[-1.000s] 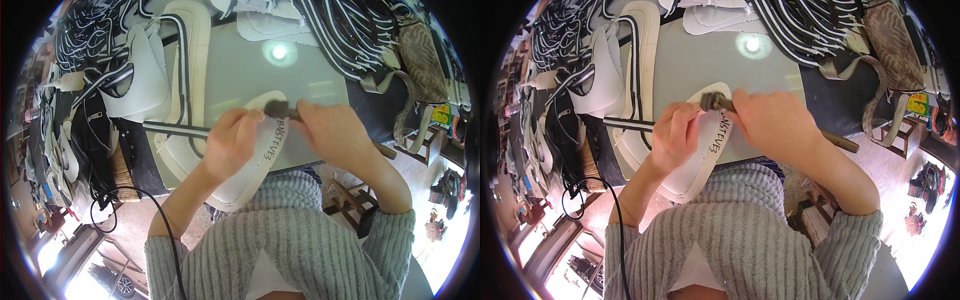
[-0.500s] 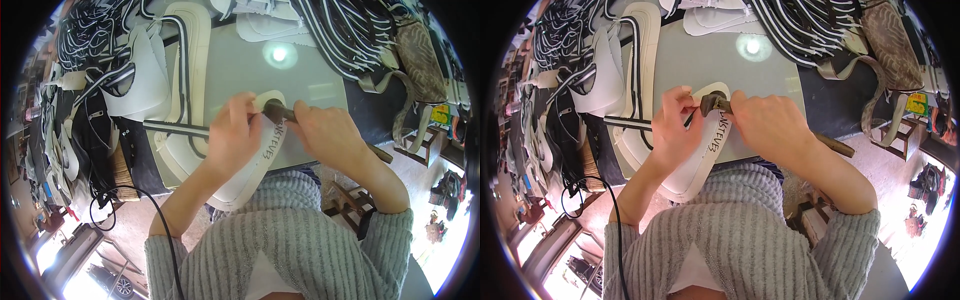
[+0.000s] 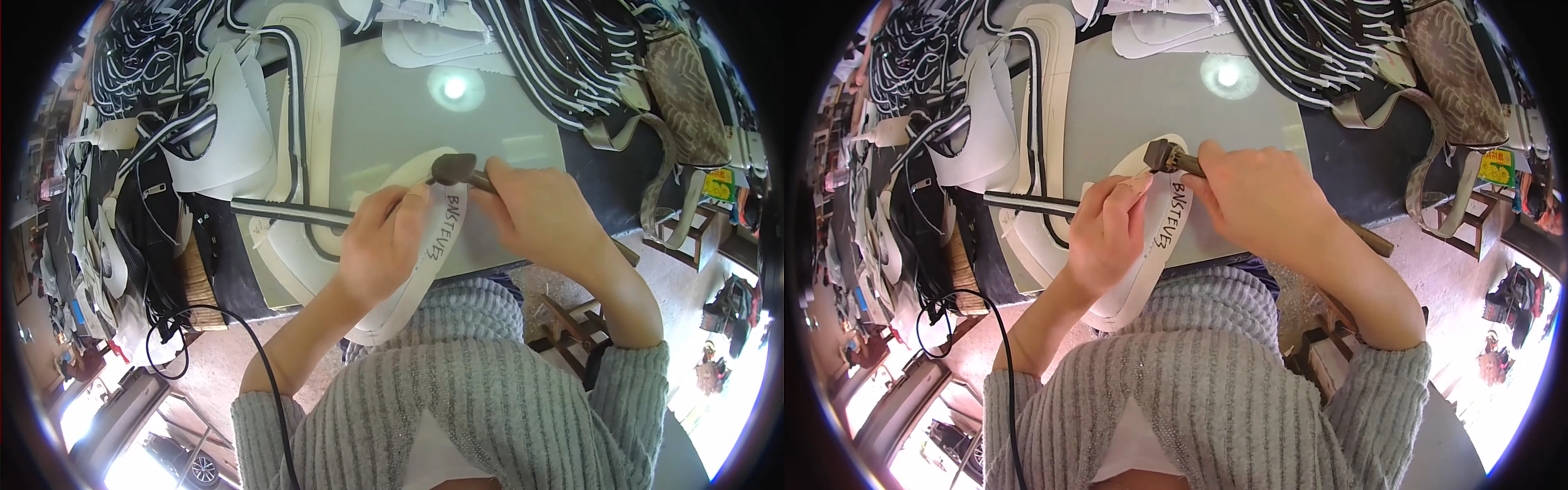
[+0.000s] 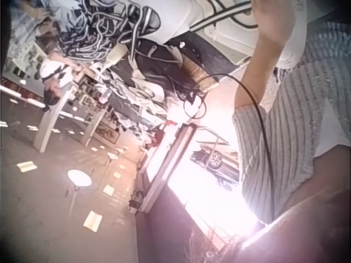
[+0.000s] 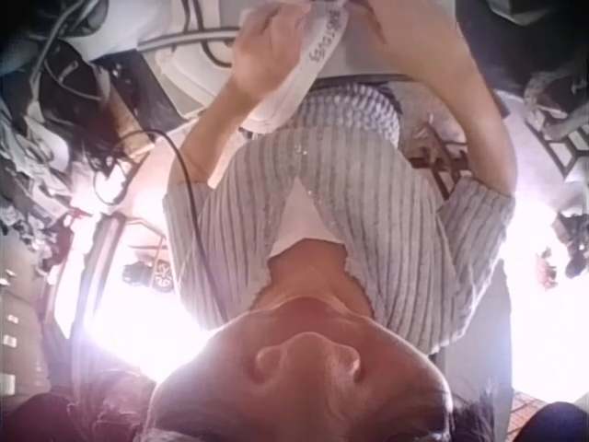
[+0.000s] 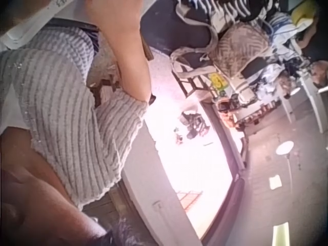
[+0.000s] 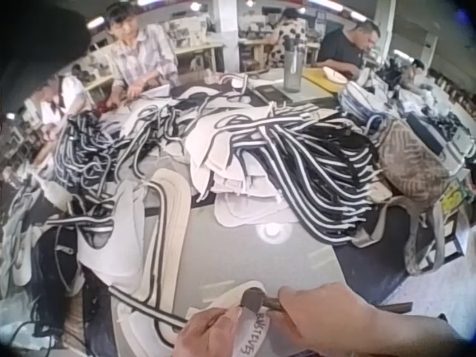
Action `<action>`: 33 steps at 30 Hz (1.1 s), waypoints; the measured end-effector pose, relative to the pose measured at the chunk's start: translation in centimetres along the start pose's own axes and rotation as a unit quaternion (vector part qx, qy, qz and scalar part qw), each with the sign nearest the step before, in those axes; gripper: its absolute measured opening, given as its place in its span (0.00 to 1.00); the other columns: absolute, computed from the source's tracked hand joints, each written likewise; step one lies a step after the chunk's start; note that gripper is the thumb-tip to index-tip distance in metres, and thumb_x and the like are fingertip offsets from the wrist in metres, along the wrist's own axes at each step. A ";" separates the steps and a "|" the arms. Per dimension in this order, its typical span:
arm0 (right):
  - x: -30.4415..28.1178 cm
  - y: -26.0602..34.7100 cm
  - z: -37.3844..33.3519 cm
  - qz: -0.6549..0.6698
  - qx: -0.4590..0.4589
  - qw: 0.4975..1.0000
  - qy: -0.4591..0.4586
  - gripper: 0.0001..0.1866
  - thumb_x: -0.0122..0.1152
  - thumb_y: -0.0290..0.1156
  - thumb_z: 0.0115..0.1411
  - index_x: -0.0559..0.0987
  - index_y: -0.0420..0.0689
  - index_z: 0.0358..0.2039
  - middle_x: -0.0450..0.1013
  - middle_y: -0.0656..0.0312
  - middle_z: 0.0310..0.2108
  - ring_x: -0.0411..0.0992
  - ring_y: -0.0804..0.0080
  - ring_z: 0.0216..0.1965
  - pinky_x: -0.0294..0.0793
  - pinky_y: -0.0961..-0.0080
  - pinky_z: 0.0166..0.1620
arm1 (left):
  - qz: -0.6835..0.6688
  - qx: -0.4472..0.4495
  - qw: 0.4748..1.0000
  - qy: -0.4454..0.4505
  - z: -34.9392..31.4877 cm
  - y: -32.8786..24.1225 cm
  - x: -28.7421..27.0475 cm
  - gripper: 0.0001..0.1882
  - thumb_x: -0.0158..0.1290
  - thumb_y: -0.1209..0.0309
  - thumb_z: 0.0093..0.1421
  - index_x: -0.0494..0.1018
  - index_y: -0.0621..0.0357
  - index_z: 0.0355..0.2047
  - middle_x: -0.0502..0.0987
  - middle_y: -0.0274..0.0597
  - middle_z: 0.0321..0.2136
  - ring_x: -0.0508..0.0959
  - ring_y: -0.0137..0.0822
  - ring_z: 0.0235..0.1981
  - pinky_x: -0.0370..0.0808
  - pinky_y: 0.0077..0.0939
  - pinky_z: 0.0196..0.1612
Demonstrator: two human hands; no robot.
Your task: The recorder is using a hammer to flatten and shape shoe upper components against a plastic template on a workbench.
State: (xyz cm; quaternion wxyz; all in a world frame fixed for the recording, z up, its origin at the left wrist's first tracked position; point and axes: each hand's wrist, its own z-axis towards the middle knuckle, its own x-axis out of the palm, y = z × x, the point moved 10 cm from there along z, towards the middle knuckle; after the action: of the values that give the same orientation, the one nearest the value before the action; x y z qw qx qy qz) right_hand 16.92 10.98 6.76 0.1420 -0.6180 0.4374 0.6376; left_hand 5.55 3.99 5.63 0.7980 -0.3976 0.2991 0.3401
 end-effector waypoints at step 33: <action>-1.7 -0.2 -0.3 0.035 0.036 0.999 -0.016 0.16 0.55 0.40 0.65 0.70 0.40 0.29 0.73 0.53 0.16 0.75 0.51 0.21 0.74 0.58 0.25 | -0.031 0.068 0.997 0.019 1.2 0.7 0.0 0.18 0.58 0.89 0.51 0.70 0.66 0.42 0.78 0.47 0.31 0.79 0.43 0.28 0.78 0.30 0.27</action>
State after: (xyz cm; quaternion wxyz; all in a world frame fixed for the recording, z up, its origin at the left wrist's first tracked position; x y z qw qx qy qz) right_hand 17.56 11.44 8.26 0.1492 -0.5862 0.4792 0.6360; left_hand 5.29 5.33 5.92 0.8275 -0.3581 0.3239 0.2866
